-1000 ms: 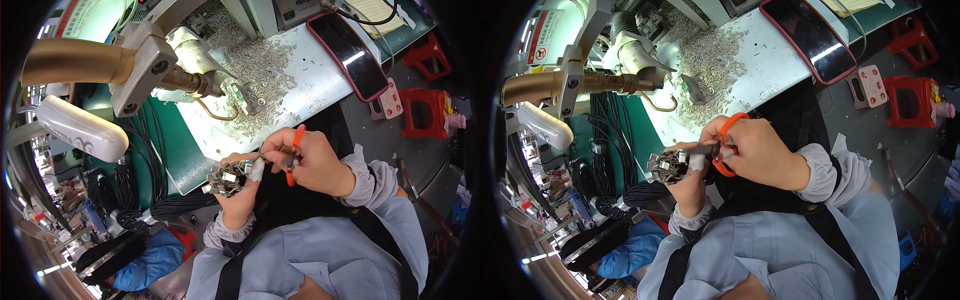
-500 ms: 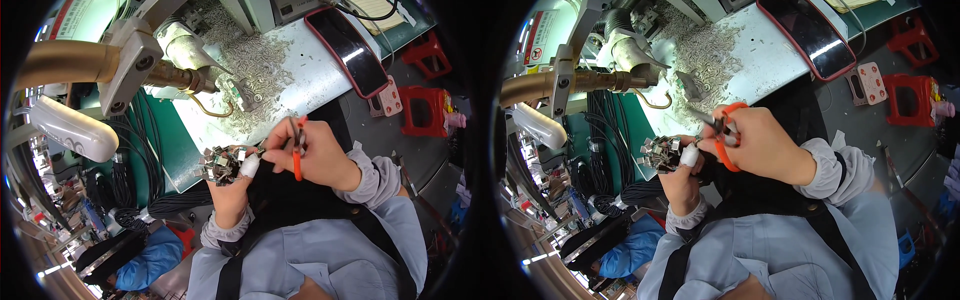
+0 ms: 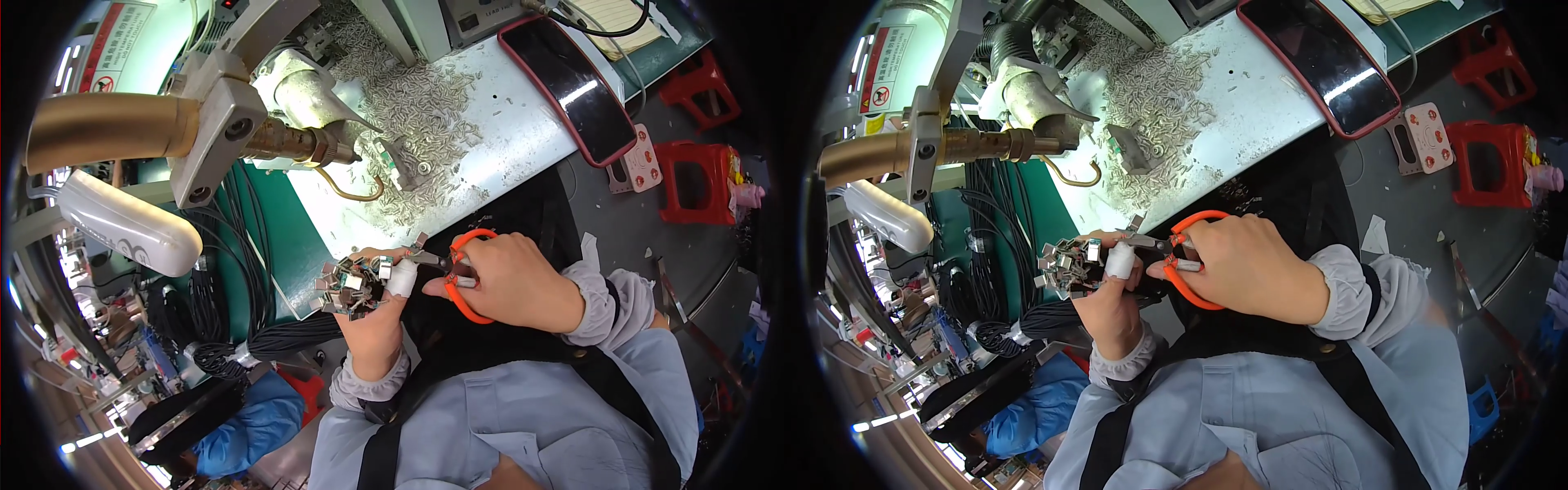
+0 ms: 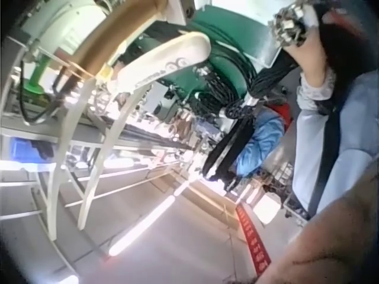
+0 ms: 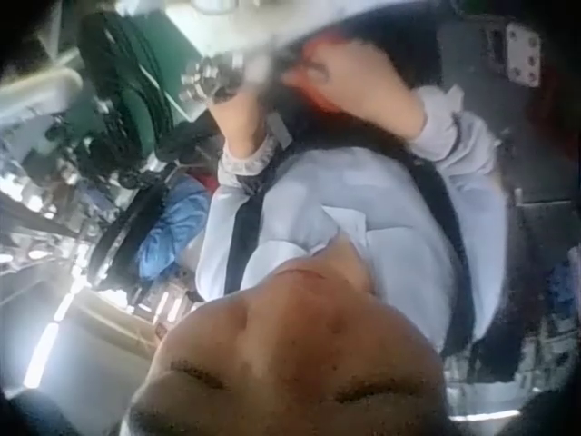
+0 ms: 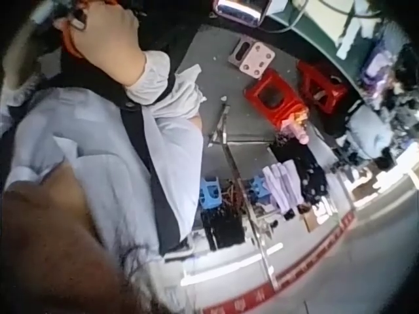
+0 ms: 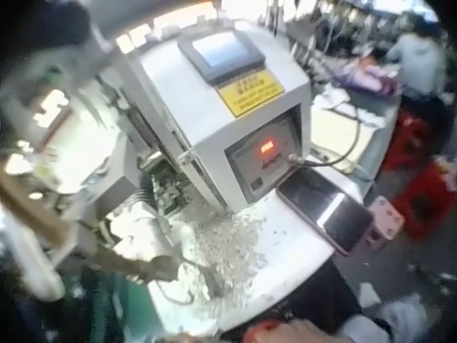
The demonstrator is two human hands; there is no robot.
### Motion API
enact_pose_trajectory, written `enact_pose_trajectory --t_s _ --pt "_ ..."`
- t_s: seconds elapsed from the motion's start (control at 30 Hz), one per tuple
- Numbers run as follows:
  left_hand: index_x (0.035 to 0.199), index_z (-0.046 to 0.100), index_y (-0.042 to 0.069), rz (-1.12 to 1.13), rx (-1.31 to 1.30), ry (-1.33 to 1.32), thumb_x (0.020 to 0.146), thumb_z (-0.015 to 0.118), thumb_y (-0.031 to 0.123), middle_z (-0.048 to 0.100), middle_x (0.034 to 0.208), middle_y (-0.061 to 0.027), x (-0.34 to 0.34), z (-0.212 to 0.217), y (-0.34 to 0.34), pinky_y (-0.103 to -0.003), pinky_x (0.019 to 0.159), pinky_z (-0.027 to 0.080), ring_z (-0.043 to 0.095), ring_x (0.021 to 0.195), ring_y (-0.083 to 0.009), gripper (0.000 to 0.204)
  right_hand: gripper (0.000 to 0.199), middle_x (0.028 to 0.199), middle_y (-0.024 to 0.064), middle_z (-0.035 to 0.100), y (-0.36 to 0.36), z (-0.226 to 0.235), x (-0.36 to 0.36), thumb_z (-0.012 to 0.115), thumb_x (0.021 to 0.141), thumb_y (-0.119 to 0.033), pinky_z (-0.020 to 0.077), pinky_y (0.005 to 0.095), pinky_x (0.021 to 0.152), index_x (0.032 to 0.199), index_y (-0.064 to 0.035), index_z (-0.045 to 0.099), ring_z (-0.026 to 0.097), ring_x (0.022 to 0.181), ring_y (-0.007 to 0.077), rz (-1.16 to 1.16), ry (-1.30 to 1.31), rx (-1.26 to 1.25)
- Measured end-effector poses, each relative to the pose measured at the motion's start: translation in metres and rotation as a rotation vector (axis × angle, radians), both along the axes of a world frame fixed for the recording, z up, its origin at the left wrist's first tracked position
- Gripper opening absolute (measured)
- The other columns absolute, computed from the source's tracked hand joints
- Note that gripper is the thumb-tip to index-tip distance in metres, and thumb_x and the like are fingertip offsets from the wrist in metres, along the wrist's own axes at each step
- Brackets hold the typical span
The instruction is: Trimming excess plastic material from small electronic components using precision snips.
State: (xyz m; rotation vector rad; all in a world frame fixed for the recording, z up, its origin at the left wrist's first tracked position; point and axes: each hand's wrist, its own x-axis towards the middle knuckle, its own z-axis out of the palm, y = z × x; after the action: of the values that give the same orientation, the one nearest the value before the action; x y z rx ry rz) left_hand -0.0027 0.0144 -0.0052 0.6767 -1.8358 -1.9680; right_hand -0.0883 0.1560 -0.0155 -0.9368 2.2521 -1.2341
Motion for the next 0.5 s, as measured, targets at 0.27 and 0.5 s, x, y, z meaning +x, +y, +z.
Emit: enact_pose_trajectory --t_s 0.27,0.5 --pt "0.096 0.049 0.001 -0.191 0.640 -0.106 0.077 0.057 0.000 0.051 0.070 -0.0056 -0.040 0.009 -0.039 -0.025 0.043 0.032 0.040 0.049 -0.0100 0.021 0.022 0.049 0.0053 0.049 -0.007 -0.015 -0.015 0.064 0.077 -0.014 0.0368 0.0256 0.040 0.069 -0.0004 0.048 0.046 0.039 0.0155 -0.102 -0.287 -0.289" --pt "0.095 0.050 0.001 -0.147 0.634 -0.122 0.079 0.056 0.004 0.048 0.065 -0.0038 -0.070 0.003 -0.048 -0.022 0.042 0.028 0.036 0.046 -0.0086 0.017 0.022 0.050 0.0005 0.045 -0.044 -0.005 -0.062 0.057 0.083 -0.019 0.0337 0.0233 0.037 0.074 -0.0011 0.047 0.043 0.039 0.0064 -0.243 -0.299 -0.382"
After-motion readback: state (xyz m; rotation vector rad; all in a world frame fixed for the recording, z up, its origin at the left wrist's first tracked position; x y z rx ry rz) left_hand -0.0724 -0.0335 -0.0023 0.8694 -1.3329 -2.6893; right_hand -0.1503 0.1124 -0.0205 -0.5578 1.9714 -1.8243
